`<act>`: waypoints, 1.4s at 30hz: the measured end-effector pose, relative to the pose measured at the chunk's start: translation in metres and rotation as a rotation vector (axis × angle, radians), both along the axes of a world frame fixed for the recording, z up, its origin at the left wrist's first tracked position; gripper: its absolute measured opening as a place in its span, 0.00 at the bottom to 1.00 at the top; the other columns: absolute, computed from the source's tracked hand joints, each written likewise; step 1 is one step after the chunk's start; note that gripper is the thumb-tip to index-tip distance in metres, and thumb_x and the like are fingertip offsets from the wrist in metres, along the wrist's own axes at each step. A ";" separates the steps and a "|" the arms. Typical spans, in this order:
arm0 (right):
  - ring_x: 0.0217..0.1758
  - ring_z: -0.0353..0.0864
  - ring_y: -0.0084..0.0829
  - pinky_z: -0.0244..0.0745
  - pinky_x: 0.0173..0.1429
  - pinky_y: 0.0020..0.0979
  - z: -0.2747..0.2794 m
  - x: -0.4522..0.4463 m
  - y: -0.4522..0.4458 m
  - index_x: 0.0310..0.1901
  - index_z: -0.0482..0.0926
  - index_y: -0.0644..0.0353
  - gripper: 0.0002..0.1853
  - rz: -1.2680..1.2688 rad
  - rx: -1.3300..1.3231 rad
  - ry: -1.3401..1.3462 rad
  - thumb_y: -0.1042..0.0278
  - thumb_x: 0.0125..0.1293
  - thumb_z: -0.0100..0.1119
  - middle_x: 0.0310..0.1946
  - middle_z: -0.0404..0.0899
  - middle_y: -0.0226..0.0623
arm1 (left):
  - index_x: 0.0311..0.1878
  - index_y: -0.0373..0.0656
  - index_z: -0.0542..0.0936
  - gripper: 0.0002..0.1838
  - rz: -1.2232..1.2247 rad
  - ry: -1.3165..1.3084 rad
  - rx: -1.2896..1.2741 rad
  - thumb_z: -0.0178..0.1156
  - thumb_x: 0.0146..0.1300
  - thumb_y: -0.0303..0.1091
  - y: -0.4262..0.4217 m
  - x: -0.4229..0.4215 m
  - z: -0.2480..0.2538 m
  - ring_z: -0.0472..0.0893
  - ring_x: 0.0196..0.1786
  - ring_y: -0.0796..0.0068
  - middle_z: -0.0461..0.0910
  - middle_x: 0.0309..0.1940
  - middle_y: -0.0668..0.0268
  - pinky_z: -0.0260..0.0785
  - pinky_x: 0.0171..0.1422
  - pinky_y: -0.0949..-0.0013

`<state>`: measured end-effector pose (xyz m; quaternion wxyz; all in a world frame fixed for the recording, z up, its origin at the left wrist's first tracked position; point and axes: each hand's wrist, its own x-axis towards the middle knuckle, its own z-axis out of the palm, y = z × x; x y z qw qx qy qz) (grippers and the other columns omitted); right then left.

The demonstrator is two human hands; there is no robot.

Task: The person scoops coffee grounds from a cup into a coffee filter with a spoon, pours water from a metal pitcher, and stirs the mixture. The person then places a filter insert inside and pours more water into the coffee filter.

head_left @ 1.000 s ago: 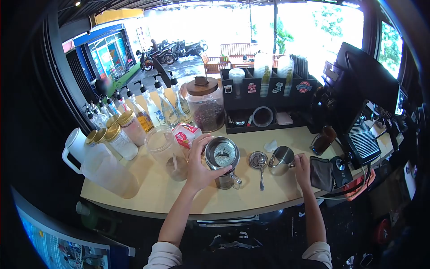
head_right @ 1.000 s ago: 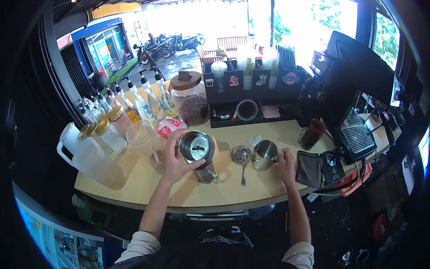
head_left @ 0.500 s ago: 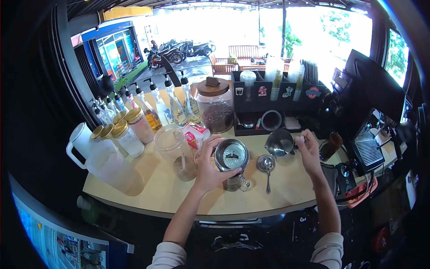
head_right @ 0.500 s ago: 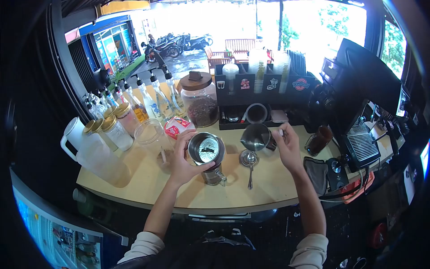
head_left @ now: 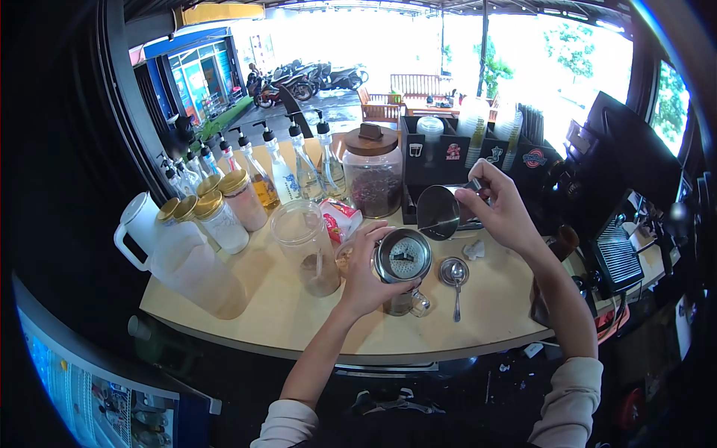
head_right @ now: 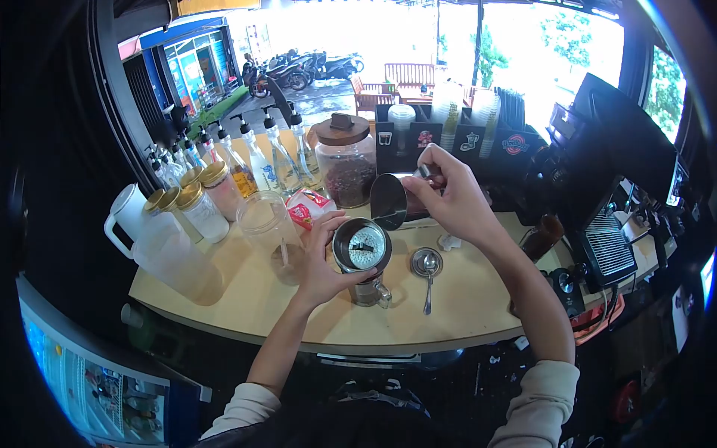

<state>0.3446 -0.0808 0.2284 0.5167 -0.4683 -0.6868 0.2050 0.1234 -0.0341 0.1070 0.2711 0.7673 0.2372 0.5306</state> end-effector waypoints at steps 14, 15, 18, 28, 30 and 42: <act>0.34 0.81 0.17 0.82 0.34 0.22 0.017 -0.017 0.005 0.35 0.62 0.65 0.12 0.012 -0.028 -0.191 0.73 0.67 0.58 0.24 0.74 0.31 | 0.57 0.42 0.71 0.43 -0.008 0.034 0.011 0.80 0.34 0.39 0.000 0.000 0.003 0.69 0.63 0.59 0.66 0.59 0.57 0.64 0.66 0.59; 0.34 0.81 0.17 0.82 0.34 0.22 0.017 -0.017 0.006 0.35 0.62 0.65 0.12 0.011 -0.028 -0.191 0.73 0.67 0.58 0.24 0.74 0.31 | 0.57 0.42 0.71 0.43 -0.010 0.037 0.007 0.80 0.35 0.39 0.000 0.001 0.003 0.69 0.63 0.59 0.66 0.59 0.57 0.64 0.66 0.59; 0.33 0.81 0.17 0.82 0.35 0.23 0.017 -0.018 0.006 0.35 0.62 0.65 0.13 0.030 -0.048 -0.174 0.73 0.67 0.58 0.25 0.74 0.32 | 0.57 0.42 0.71 0.42 -0.011 0.038 -0.002 0.79 0.35 0.39 0.000 0.001 0.002 0.69 0.63 0.59 0.66 0.59 0.57 0.64 0.66 0.59; 0.32 0.80 0.17 0.81 0.33 0.24 0.019 -0.022 0.008 0.35 0.63 0.65 0.13 0.042 -0.020 -0.164 0.72 0.67 0.59 0.23 0.75 0.33 | 0.57 0.42 0.71 0.42 -0.014 0.041 -0.016 0.80 0.34 0.38 -0.003 0.003 0.005 0.70 0.63 0.60 0.66 0.59 0.58 0.64 0.66 0.60; 0.32 0.80 0.17 0.81 0.32 0.24 0.019 -0.024 0.009 0.35 0.63 0.65 0.13 0.043 -0.010 -0.170 0.72 0.66 0.59 0.23 0.75 0.33 | 0.57 0.41 0.71 0.43 -0.053 0.024 -0.077 0.80 0.34 0.38 -0.001 0.003 0.003 0.71 0.62 0.62 0.67 0.59 0.59 0.65 0.66 0.61; 0.30 0.78 0.14 0.76 0.33 0.21 0.026 -0.028 0.006 0.34 0.63 0.61 0.12 0.014 -0.041 -0.166 0.70 0.67 0.59 0.22 0.73 0.29 | 0.59 0.41 0.70 0.46 -0.026 0.038 -0.125 0.82 0.33 0.39 -0.002 0.002 0.000 0.76 0.57 0.69 0.71 0.56 0.63 0.71 0.61 0.64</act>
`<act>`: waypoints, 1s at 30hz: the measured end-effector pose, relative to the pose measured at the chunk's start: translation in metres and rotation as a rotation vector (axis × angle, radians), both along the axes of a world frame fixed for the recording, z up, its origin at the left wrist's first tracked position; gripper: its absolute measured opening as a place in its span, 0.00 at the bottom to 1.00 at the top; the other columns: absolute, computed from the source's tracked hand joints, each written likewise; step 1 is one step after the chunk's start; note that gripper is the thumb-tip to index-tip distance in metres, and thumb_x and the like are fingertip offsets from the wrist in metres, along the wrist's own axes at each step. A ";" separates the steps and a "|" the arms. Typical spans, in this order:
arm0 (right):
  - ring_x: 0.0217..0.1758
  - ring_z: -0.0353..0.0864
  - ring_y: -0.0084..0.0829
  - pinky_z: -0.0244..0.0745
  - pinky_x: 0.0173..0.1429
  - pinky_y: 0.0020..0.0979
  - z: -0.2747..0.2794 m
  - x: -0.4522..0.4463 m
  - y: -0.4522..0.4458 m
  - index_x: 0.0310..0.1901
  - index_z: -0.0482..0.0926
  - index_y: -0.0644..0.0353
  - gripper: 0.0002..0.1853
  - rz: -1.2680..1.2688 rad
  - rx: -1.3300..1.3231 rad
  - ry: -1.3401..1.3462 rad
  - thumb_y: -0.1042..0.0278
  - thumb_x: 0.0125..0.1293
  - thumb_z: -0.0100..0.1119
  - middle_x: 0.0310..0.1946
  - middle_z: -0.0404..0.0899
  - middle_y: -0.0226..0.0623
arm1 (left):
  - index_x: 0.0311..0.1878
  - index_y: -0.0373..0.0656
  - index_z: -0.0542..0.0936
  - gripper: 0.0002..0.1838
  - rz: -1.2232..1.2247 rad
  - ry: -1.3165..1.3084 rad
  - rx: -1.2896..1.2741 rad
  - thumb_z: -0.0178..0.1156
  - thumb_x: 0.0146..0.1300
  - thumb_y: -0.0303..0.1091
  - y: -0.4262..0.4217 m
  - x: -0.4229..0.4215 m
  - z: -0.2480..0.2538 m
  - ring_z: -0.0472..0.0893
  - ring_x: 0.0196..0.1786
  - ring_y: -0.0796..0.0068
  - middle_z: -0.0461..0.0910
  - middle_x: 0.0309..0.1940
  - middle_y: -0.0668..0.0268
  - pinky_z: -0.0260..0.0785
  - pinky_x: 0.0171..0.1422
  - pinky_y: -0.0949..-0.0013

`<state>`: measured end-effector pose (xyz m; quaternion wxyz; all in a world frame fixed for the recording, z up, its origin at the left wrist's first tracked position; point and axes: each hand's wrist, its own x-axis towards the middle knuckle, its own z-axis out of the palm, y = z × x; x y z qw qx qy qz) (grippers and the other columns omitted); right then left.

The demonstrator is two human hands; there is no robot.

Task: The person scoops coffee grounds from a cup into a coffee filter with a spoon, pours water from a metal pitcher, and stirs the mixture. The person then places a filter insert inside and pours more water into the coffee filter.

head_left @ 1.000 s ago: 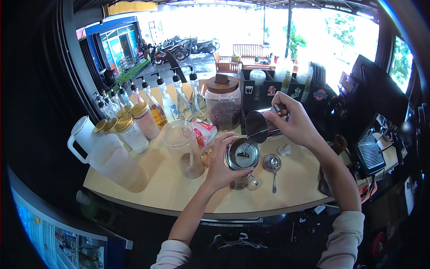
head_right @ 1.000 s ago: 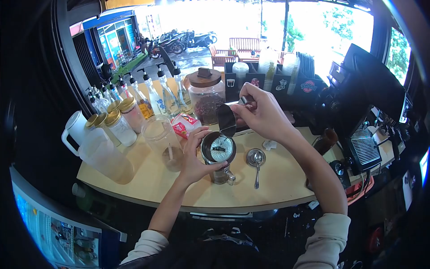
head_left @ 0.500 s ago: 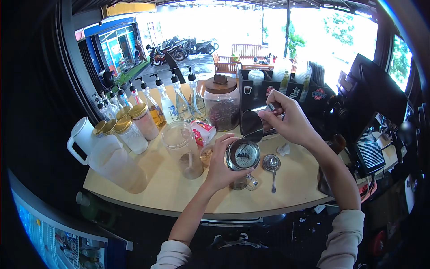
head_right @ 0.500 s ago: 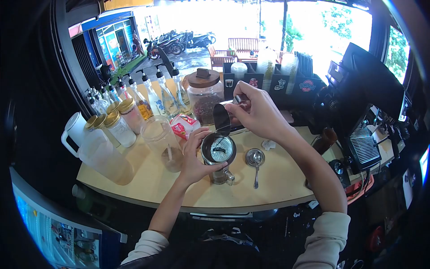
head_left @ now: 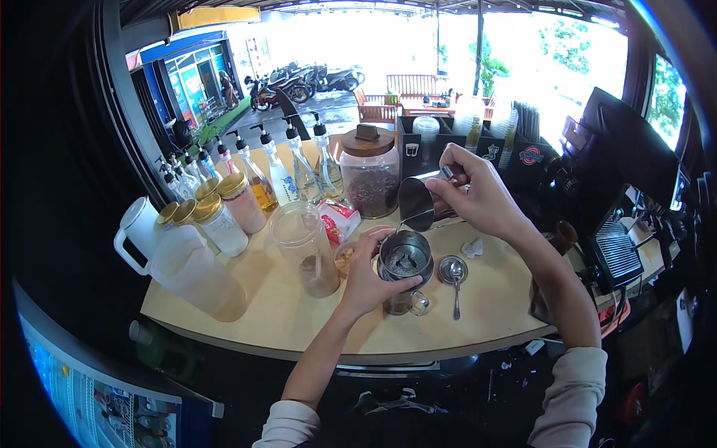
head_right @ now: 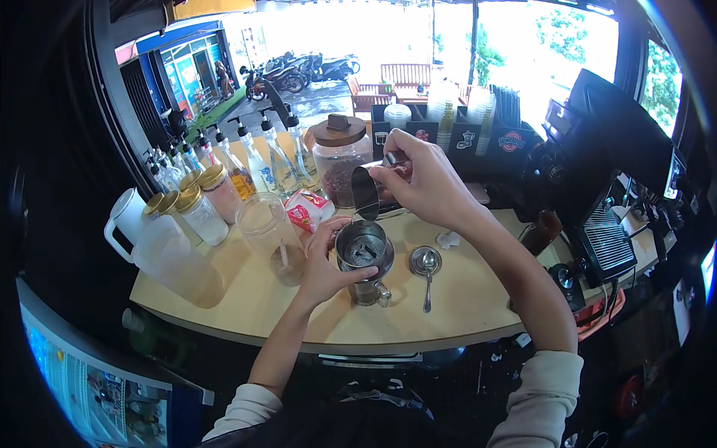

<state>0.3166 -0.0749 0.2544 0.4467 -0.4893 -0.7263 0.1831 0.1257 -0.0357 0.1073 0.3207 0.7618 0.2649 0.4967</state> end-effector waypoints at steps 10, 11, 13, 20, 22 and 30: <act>0.30 0.83 0.22 0.79 0.30 0.25 -0.006 0.013 -0.001 0.35 0.63 0.66 0.13 -0.028 0.107 -0.047 0.71 0.66 0.59 0.24 0.72 0.34 | 0.58 0.39 0.71 0.44 -0.022 -0.029 -0.060 0.81 0.34 0.41 0.000 -0.003 0.002 0.74 0.58 0.67 0.69 0.56 0.61 0.69 0.62 0.63; 0.31 0.83 0.21 0.79 0.30 0.25 -0.005 0.013 -0.003 0.35 0.63 0.66 0.13 -0.019 0.098 -0.026 0.71 0.66 0.60 0.23 0.71 0.33 | 0.57 0.40 0.71 0.44 -0.001 -0.019 -0.030 0.81 0.34 0.40 0.000 -0.003 0.002 0.74 0.58 0.66 0.69 0.56 0.60 0.69 0.62 0.63; 0.32 0.83 0.21 0.79 0.31 0.25 -0.005 0.011 -0.007 0.35 0.63 0.66 0.14 -0.007 0.072 0.024 0.71 0.65 0.60 0.23 0.70 0.31 | 0.57 0.40 0.71 0.43 0.020 -0.008 0.002 0.81 0.34 0.40 0.000 -0.004 0.002 0.74 0.58 0.65 0.69 0.56 0.60 0.69 0.62 0.62; 0.26 0.63 0.10 0.62 0.27 0.21 -0.021 0.023 -0.014 0.32 0.64 0.62 0.14 -0.113 0.116 -0.024 0.70 0.64 0.62 0.22 0.62 0.23 | 0.56 0.42 0.72 0.42 0.112 0.034 0.126 0.80 0.33 0.40 -0.005 -0.004 0.008 0.71 0.61 0.59 0.69 0.57 0.60 0.64 0.66 0.58; 0.26 0.59 0.11 0.59 0.27 0.20 -0.031 0.030 -0.013 0.32 0.65 0.61 0.14 -0.098 0.144 0.046 0.70 0.64 0.63 0.22 0.60 0.22 | 0.56 0.43 0.72 0.42 0.120 0.046 0.126 0.80 0.33 0.40 -0.006 -0.005 0.011 0.70 0.62 0.59 0.68 0.58 0.60 0.62 0.67 0.58; 0.27 0.61 0.10 0.59 0.30 0.17 -0.090 0.071 -0.030 0.31 0.67 0.58 0.11 -0.112 0.076 0.522 0.71 0.65 0.61 0.24 0.62 0.20 | 0.58 0.47 0.71 0.43 0.201 0.221 0.322 0.79 0.34 0.41 -0.006 -0.010 0.023 0.67 0.65 0.56 0.65 0.60 0.60 0.57 0.68 0.50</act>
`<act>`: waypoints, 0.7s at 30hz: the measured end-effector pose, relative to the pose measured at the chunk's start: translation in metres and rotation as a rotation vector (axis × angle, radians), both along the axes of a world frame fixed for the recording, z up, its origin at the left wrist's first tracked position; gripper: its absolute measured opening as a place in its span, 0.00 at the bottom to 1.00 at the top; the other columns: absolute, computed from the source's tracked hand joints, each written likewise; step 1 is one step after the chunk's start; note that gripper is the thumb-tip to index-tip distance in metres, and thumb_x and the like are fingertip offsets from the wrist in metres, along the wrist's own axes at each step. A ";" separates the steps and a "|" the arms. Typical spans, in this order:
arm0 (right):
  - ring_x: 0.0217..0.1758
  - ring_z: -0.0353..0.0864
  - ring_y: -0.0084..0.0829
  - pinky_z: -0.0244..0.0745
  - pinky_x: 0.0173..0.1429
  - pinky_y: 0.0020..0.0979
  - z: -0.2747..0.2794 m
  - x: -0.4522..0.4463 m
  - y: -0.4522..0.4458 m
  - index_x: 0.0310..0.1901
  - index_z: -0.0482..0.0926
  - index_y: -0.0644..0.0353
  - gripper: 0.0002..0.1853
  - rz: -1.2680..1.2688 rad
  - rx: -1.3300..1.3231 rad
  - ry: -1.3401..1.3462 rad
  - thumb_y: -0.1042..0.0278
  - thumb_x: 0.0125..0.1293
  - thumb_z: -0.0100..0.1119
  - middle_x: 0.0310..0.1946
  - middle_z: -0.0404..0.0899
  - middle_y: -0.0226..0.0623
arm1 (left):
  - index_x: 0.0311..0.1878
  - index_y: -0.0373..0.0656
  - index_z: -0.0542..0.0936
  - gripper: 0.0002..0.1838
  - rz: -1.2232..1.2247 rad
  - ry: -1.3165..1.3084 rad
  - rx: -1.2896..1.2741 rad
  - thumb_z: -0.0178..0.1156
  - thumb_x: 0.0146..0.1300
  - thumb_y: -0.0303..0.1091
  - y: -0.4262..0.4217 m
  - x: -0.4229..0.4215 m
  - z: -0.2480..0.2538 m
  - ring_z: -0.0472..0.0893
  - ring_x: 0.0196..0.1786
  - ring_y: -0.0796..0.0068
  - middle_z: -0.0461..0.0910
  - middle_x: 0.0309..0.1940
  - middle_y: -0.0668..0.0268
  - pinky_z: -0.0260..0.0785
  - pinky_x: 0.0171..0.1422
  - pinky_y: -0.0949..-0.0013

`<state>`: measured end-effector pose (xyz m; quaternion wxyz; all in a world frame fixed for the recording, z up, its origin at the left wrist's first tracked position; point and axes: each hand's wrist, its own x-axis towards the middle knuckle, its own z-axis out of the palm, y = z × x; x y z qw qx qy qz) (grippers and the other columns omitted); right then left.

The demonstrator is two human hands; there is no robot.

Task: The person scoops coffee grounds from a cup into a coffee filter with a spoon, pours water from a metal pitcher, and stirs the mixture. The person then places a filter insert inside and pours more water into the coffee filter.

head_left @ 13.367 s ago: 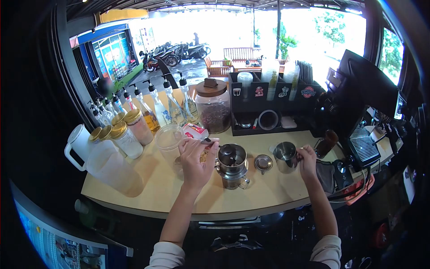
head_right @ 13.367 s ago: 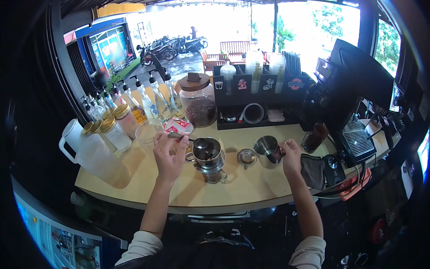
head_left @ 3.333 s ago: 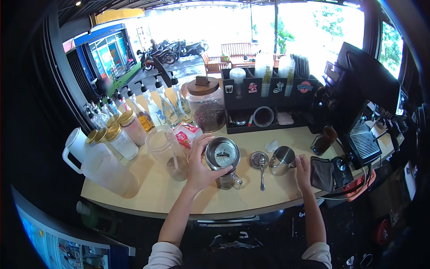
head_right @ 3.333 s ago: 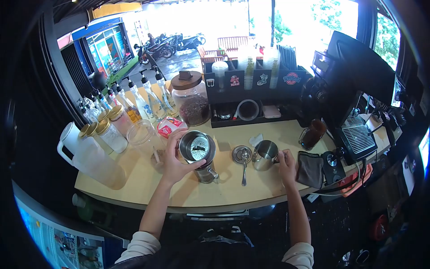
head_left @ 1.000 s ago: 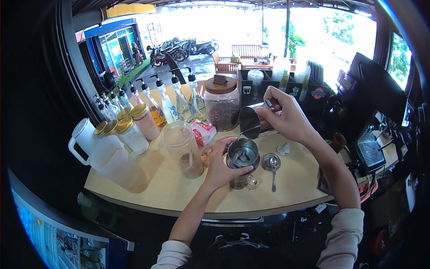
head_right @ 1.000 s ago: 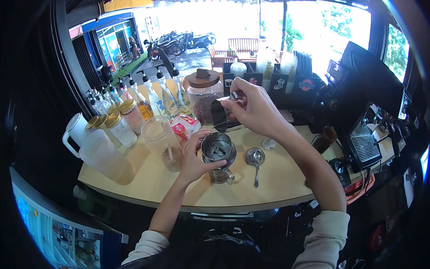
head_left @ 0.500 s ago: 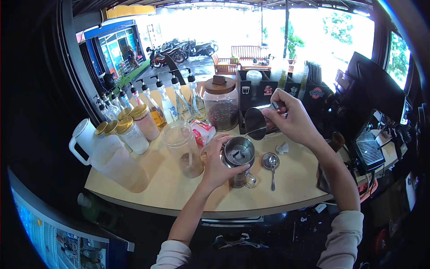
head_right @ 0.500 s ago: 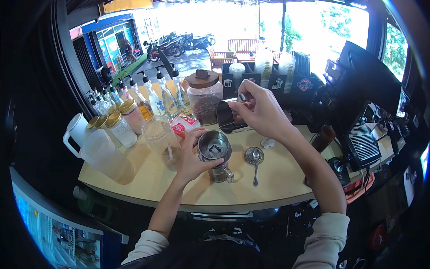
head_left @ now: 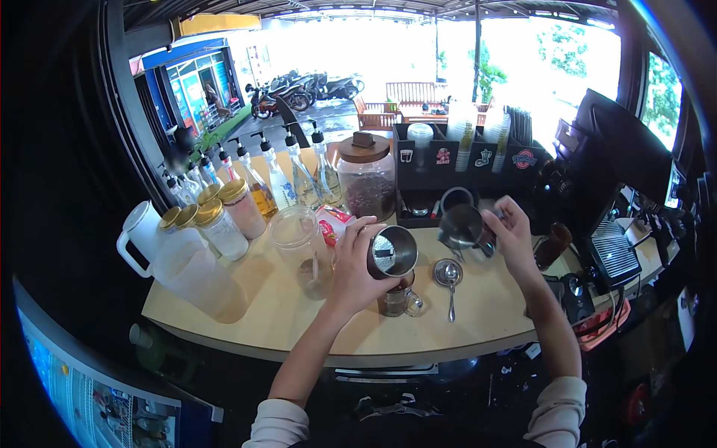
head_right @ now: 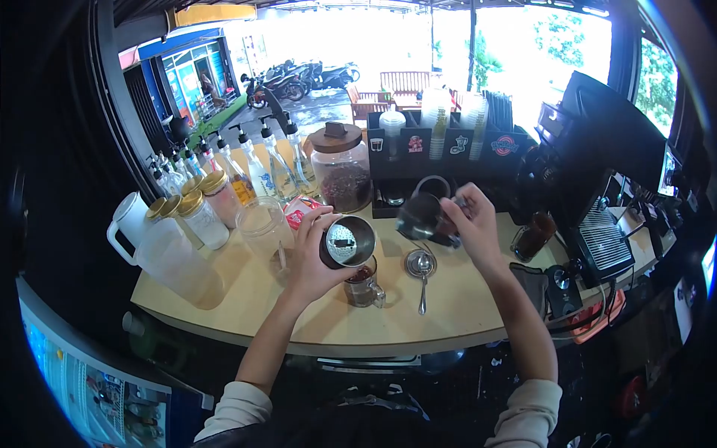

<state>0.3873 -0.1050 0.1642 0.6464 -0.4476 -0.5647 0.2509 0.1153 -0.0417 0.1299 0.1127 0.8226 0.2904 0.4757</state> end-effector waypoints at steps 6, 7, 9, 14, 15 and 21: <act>0.26 0.65 0.13 0.62 0.28 0.21 -0.113 0.066 -0.012 0.30 0.67 0.56 0.11 -0.254 0.016 0.190 0.71 0.65 0.62 0.25 0.66 0.22 | 0.58 0.47 0.71 0.42 -0.002 0.024 0.023 0.79 0.35 0.41 -0.001 -0.002 0.006 0.66 0.65 0.55 0.65 0.60 0.60 0.57 0.69 0.50; 0.26 0.66 0.14 0.62 0.28 0.22 -0.129 0.072 -0.017 0.30 0.66 0.56 0.12 -0.328 0.043 0.216 0.71 0.65 0.62 0.25 0.67 0.23 | 0.58 0.47 0.71 0.42 0.000 0.025 0.024 0.79 0.35 0.41 0.000 -0.002 0.006 0.66 0.65 0.55 0.65 0.60 0.60 0.57 0.69 0.50; 0.25 0.66 0.15 0.63 0.28 0.23 -0.145 0.069 -0.034 0.29 0.66 0.55 0.12 -0.335 0.030 0.304 0.72 0.65 0.61 0.24 0.67 0.23 | 0.57 0.46 0.72 0.42 -0.036 -0.029 -0.028 0.79 0.35 0.42 0.002 -0.003 0.006 0.68 0.64 0.56 0.65 0.59 0.60 0.61 0.68 0.53; 0.22 0.67 0.18 0.64 0.27 0.24 -0.159 0.059 -0.051 0.28 0.65 0.54 0.13 -0.399 0.067 0.491 0.72 0.66 0.59 0.21 0.67 0.25 | 0.56 0.44 0.73 0.43 -0.068 -0.052 -0.072 0.81 0.33 0.40 0.008 -0.004 -0.002 0.69 0.64 0.59 0.65 0.60 0.59 0.65 0.67 0.57; 0.22 0.68 0.18 0.65 0.27 0.25 -0.167 0.061 -0.050 0.28 0.66 0.53 0.12 -0.401 0.101 0.561 0.72 0.66 0.59 0.21 0.67 0.25 | 0.56 0.43 0.73 0.43 -0.068 -0.043 -0.102 0.81 0.33 0.40 0.010 -0.003 -0.005 0.69 0.64 0.59 0.65 0.60 0.59 0.65 0.67 0.57; 0.24 0.66 0.16 0.63 0.31 0.23 -0.196 0.066 -0.047 0.28 0.67 0.53 0.12 -0.476 0.104 0.684 0.70 0.68 0.58 0.21 0.67 0.23 | 0.55 0.41 0.72 0.43 -0.102 -0.065 -0.160 0.81 0.34 0.44 0.018 -0.001 -0.022 0.71 0.61 0.59 0.69 0.57 0.59 0.65 0.66 0.57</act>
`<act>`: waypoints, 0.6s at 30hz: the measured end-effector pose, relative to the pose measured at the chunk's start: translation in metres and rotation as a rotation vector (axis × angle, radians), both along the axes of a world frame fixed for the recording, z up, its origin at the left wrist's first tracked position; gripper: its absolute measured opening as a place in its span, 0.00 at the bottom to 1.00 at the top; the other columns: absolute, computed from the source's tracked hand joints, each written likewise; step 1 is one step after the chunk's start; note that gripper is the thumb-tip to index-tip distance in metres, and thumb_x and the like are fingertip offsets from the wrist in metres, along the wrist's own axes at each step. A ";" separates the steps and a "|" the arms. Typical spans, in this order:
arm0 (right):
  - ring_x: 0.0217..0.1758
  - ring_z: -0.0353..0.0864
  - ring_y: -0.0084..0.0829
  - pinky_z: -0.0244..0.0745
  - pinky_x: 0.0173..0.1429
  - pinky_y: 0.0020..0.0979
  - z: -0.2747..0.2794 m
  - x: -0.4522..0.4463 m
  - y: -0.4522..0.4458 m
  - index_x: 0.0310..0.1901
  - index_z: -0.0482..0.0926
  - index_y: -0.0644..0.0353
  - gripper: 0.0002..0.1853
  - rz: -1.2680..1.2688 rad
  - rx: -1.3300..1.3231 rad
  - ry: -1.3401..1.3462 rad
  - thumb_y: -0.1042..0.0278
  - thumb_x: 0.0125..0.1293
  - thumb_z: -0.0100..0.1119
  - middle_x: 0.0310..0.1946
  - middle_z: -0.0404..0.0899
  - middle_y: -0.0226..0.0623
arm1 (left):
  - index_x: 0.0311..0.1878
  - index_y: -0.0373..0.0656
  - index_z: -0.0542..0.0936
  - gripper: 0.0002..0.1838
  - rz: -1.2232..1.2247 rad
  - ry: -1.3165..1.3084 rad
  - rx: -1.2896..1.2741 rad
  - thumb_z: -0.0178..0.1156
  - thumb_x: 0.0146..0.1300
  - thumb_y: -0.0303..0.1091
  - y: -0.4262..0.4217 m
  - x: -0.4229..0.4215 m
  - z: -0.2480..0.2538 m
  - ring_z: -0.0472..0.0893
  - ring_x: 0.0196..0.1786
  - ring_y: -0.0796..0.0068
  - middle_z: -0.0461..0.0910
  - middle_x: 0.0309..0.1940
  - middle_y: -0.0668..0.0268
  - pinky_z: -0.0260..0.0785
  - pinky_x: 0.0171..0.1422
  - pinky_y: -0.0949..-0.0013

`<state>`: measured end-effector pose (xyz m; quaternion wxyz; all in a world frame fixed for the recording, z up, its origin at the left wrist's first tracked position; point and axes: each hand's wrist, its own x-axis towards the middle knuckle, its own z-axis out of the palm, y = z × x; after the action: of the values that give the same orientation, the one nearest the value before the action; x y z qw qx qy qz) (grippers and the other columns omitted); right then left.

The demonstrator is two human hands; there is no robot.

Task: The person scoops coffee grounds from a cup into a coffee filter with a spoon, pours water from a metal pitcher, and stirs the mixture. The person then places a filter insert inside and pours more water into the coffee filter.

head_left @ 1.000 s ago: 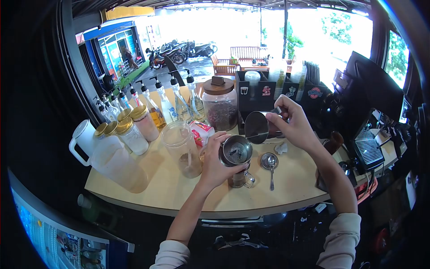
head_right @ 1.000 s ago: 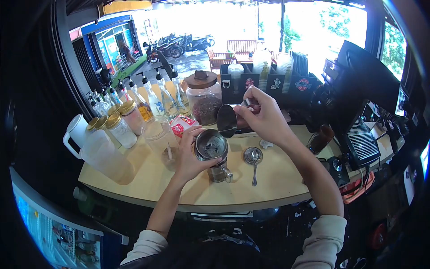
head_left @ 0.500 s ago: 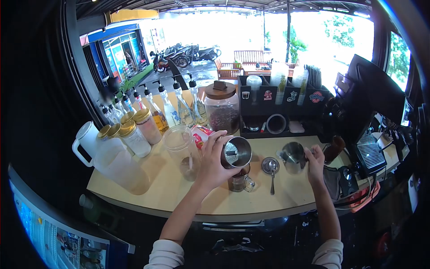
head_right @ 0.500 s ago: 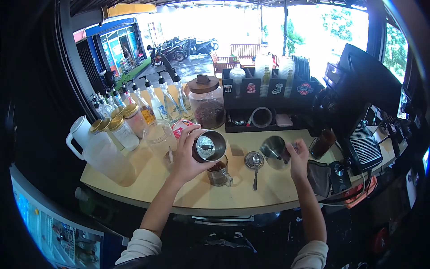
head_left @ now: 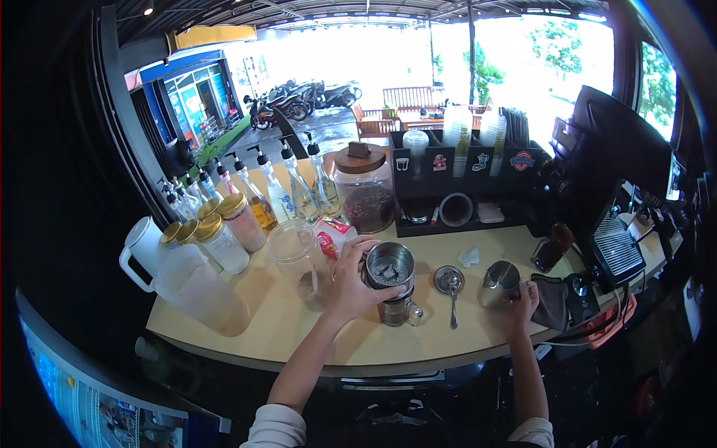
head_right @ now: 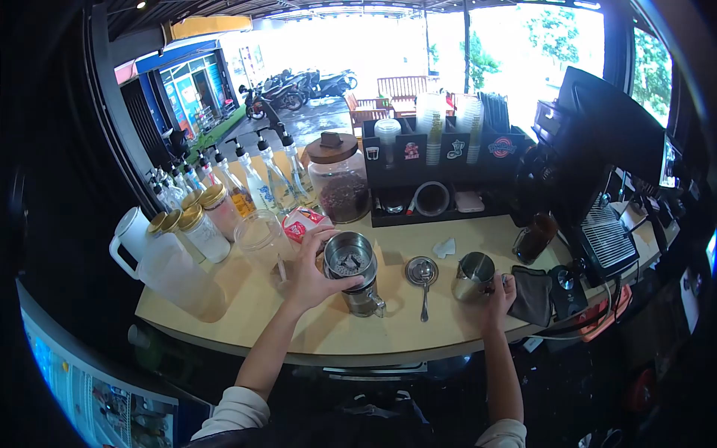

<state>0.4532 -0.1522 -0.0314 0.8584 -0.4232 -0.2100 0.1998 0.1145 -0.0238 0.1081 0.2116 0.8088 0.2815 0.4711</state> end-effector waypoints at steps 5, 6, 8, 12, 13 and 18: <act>0.28 0.62 0.13 0.59 0.35 0.20 0.001 -0.015 -0.002 0.30 0.69 0.54 0.10 -0.119 -0.073 -0.116 0.68 0.71 0.55 0.23 0.66 0.21 | 0.57 0.38 0.70 0.45 -0.040 0.009 -0.065 0.82 0.34 0.41 -0.001 -0.002 0.003 0.71 0.62 0.62 0.68 0.58 0.58 0.65 0.67 0.59; 0.28 0.62 0.13 0.59 0.35 0.20 0.004 -0.020 -0.003 0.31 0.69 0.55 0.10 -0.172 -0.121 -0.181 0.66 0.72 0.54 0.24 0.66 0.20 | 0.58 0.38 0.70 0.45 -0.040 0.018 -0.046 0.82 0.34 0.41 -0.001 -0.002 0.003 0.71 0.61 0.62 0.68 0.58 0.58 0.65 0.67 0.59; 0.29 0.62 0.13 0.59 0.35 0.20 0.007 -0.024 -0.003 0.32 0.69 0.56 0.10 -0.233 -0.174 -0.244 0.65 0.73 0.52 0.25 0.65 0.20 | 0.58 0.38 0.70 0.45 -0.049 0.029 -0.031 0.81 0.34 0.41 0.000 -0.002 0.001 0.71 0.61 0.62 0.68 0.58 0.58 0.64 0.67 0.60; 0.29 0.61 0.14 0.59 0.35 0.21 0.004 -0.025 -0.003 0.33 0.70 0.57 0.10 -0.280 -0.212 -0.333 0.64 0.74 0.50 0.25 0.65 0.21 | 0.60 0.39 0.67 0.48 -0.129 -0.005 -0.050 0.81 0.35 0.41 0.002 0.000 -0.008 0.71 0.61 0.63 0.67 0.59 0.58 0.63 0.68 0.60; 0.29 0.61 0.14 0.59 0.35 0.21 0.007 -0.025 -0.003 0.33 0.70 0.57 0.10 -0.282 -0.219 -0.346 0.64 0.74 0.50 0.25 0.64 0.21 | 0.62 0.39 0.65 0.49 -0.157 -0.042 -0.081 0.81 0.35 0.41 0.003 0.001 -0.011 0.70 0.62 0.62 0.67 0.59 0.57 0.63 0.68 0.61; 0.30 0.64 0.14 0.60 0.34 0.20 -0.005 -0.014 0.000 0.39 0.73 0.59 0.07 -0.281 -0.106 -0.362 0.66 0.73 0.51 0.27 0.67 0.23 | 0.68 0.40 0.60 0.56 -0.119 -0.004 -0.069 0.81 0.36 0.46 -0.001 -0.009 -0.011 0.69 0.64 0.60 0.64 0.63 0.56 0.61 0.70 0.59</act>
<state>0.4394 -0.1526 -0.0369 0.8027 -0.5217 -0.2886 0.0103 0.1055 -0.0253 0.0973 0.2675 0.8153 0.2484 0.4494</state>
